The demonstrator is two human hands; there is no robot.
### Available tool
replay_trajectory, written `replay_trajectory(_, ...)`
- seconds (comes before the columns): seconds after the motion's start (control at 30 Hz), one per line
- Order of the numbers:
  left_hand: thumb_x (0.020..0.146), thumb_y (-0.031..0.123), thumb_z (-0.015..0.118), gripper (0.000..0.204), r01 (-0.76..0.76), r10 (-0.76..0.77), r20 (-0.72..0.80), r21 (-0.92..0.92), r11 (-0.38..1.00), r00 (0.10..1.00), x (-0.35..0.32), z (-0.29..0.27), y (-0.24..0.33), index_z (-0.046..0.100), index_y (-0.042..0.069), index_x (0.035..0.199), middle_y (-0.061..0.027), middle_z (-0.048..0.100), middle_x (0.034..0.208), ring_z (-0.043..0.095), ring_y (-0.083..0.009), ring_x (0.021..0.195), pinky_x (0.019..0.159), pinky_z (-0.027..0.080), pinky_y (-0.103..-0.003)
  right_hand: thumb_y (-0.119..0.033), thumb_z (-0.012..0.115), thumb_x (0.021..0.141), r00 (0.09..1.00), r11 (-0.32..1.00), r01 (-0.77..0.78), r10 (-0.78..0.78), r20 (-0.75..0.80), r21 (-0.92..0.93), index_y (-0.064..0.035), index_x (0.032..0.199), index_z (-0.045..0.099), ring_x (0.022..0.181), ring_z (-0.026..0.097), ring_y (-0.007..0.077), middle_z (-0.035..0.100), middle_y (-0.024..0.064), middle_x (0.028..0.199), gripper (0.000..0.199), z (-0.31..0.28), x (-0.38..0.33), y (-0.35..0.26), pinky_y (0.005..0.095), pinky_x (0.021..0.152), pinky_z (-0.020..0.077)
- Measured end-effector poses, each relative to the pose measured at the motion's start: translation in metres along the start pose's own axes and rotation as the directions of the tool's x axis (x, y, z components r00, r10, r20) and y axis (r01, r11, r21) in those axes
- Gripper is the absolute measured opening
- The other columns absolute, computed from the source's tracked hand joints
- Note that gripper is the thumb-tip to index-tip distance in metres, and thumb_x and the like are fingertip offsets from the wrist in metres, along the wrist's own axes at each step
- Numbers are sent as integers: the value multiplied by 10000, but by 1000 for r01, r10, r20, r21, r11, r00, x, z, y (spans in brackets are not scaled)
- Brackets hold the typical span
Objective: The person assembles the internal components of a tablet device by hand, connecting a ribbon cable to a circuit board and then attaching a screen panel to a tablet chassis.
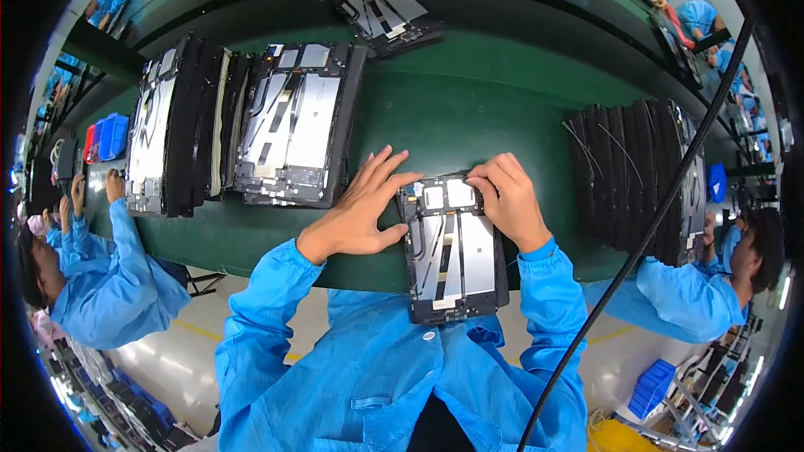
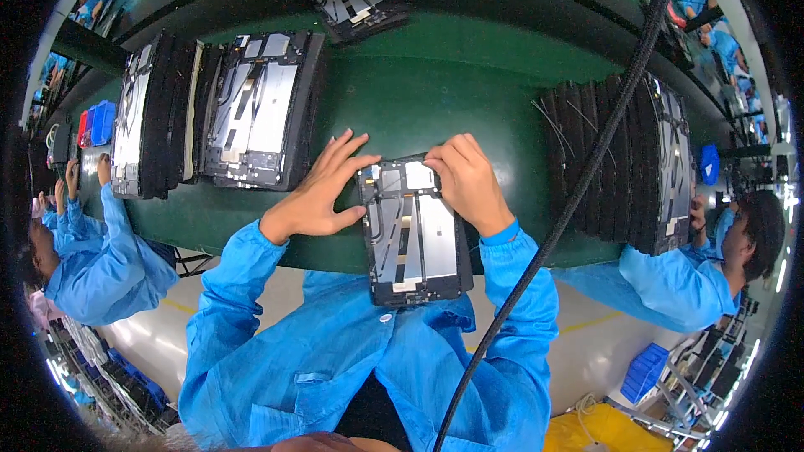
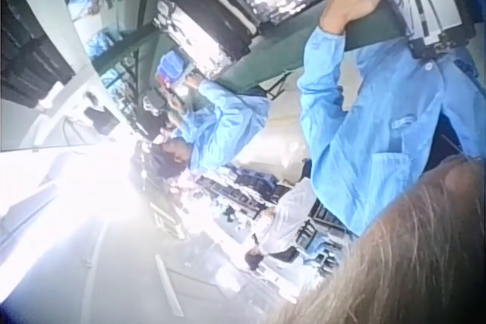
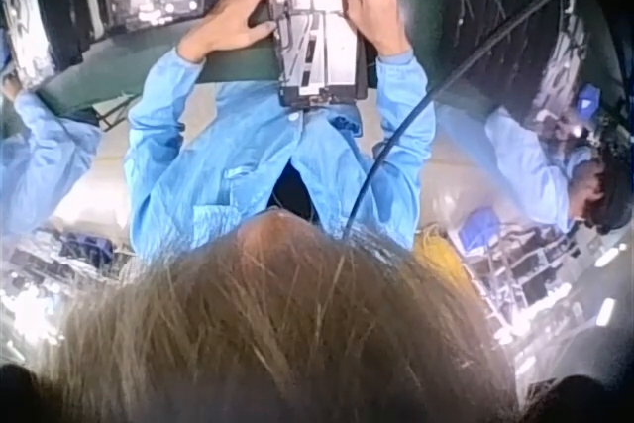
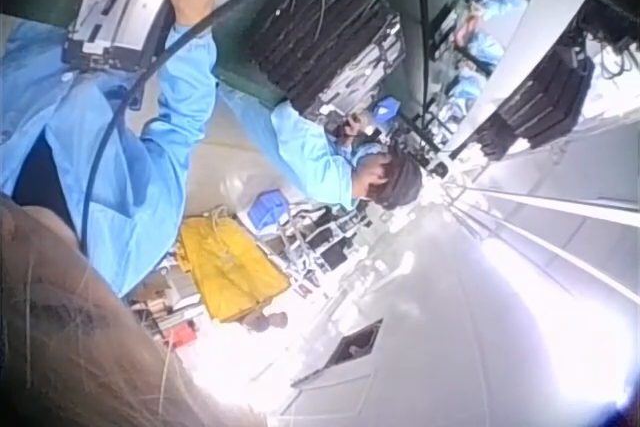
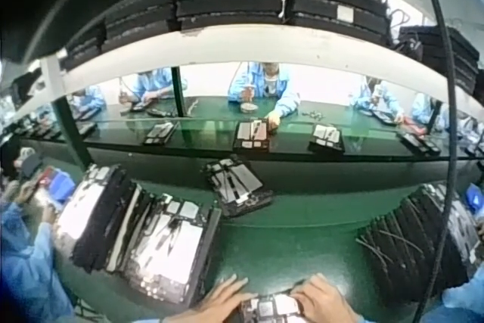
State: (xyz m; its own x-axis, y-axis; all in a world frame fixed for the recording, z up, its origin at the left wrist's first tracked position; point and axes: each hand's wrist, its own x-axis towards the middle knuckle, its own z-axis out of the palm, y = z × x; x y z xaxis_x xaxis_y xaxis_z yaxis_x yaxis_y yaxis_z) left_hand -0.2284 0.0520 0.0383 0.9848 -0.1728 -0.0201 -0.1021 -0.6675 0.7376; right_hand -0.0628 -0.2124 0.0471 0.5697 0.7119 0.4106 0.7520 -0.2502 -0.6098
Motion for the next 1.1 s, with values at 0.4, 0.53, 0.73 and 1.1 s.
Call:
replay_trajectory(0.4,870,181,822,801,31,-28,-42,74,997,999,2,5,6,535,130,1616,-225,320,1794,148,-481,1728,1426,120,-626,80,794,882,998,999,-39,37,56,35,20,952,755,871,630,358,669,143,920,100,-7,-11,-2,443,780,527)
replay_trajectory(0.53,871,162,804,793,41,-38,-52,67,997,998,0,7,8,537,131,1616,-220,325,1793,156,-481,1727,1427,110,-627,82,794,874,997,998,-44,41,71,45,16,953,757,874,629,355,661,141,921,110,-10,-16,-6,439,782,527)
replay_trajectory(0.73,861,134,781,754,57,-45,-246,46,997,968,-7,30,13,575,137,1587,-225,420,1727,276,-490,1680,1408,168,-649,68,811,882,999,1000,-7,7,36,21,2,961,765,877,638,346,658,129,917,112,-10,-20,-5,435,785,537)
replay_trajectory(1.1,747,93,778,282,-292,414,-285,386,875,864,-3,30,5,805,106,1027,-107,748,1224,704,-350,1221,1147,550,-584,27,835,918,999,998,21,-24,48,62,-9,987,758,883,644,345,635,132,917,110,-11,-19,2,441,759,542)
